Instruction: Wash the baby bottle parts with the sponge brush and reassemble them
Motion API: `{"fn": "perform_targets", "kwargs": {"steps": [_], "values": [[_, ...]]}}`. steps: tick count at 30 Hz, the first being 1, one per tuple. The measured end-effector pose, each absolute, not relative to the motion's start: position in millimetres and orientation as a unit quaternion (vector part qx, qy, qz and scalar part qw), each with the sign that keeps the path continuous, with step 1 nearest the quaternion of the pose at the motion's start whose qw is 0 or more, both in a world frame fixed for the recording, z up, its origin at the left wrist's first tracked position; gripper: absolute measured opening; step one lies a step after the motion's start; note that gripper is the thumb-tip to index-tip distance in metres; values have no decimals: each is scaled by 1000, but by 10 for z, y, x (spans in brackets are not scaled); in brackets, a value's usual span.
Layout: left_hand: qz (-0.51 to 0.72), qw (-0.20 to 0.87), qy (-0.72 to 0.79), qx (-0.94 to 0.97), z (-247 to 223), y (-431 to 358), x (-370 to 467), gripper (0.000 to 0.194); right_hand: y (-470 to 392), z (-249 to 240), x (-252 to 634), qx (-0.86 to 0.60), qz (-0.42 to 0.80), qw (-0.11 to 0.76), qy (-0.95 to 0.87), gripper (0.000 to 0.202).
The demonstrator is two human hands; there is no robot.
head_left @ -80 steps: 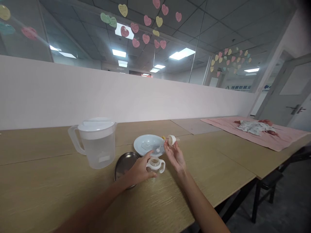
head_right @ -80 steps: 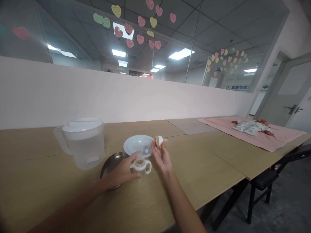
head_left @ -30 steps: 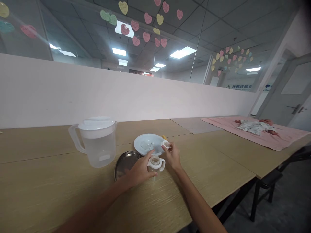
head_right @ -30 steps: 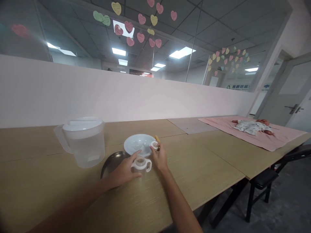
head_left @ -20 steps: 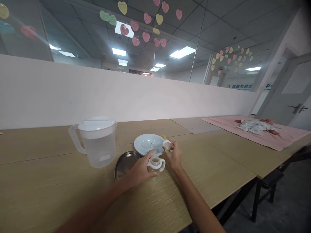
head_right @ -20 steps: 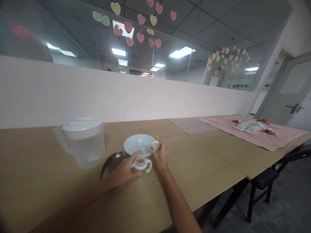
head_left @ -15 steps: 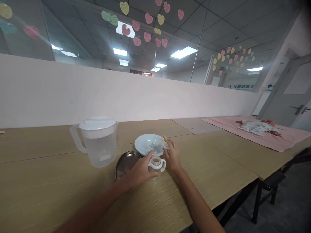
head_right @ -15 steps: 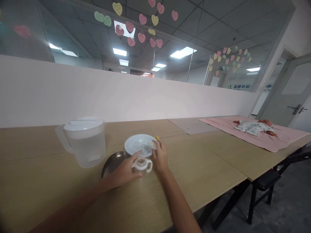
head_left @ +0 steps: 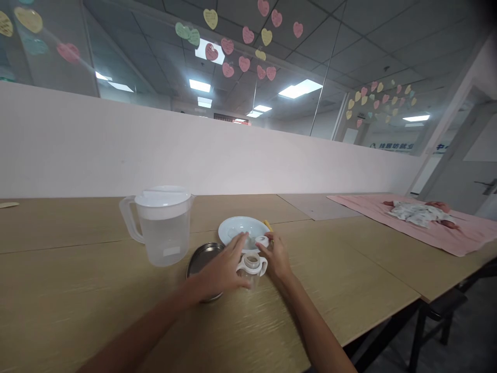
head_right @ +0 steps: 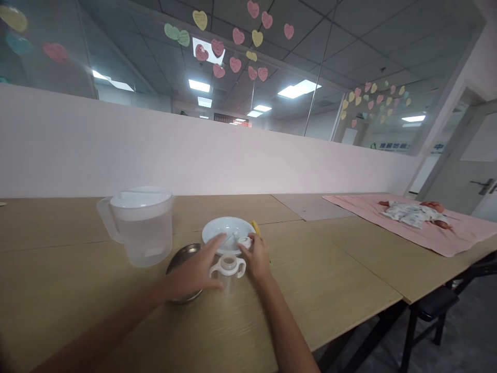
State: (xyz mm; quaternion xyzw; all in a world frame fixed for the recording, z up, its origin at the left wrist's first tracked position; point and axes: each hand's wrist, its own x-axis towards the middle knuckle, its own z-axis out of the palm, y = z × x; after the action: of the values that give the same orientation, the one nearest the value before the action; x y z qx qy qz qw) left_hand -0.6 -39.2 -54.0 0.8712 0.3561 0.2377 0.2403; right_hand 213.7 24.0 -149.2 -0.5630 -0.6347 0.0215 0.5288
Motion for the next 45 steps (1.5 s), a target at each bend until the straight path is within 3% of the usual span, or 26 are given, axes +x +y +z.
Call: {"fn": "perform_targets", "kwargs": {"steps": [5,9,14,20,26,29,34,37,45], "values": [[297,-8,480,825,175,-380,-551,89,175,-1428,2086,-582,-34,448,-677,38],[343,-165,614,691,437,-315,-1075,100,169,-1422,2088,-560,-52,423,-710,38],[351,-100,686,629,383,-134,-1406,118,202,-1480,2101,-545,-75,452,-702,39],[331,-95,722,601,421,-157,-1461,119,198,-1513,2083,-538,-87,462,-699,38],[257,43,754,604,424,-154,-1717,127,191,-1512,2090,-530,-85,463,-706,37],[305,90,698,642,340,-37,-1770,119,188,-1505,2093,-532,-79,460,-707,37],[402,144,607,670,254,57,-1699,87,166,-1483,2081,-532,-66,463,-706,37],[452,173,569,665,253,44,-1602,77,152,-1468,2070,-529,-66,464,-707,37],[494,124,582,634,264,5,-1348,99,133,-1439,2062,-530,-60,454,-714,35]]}}
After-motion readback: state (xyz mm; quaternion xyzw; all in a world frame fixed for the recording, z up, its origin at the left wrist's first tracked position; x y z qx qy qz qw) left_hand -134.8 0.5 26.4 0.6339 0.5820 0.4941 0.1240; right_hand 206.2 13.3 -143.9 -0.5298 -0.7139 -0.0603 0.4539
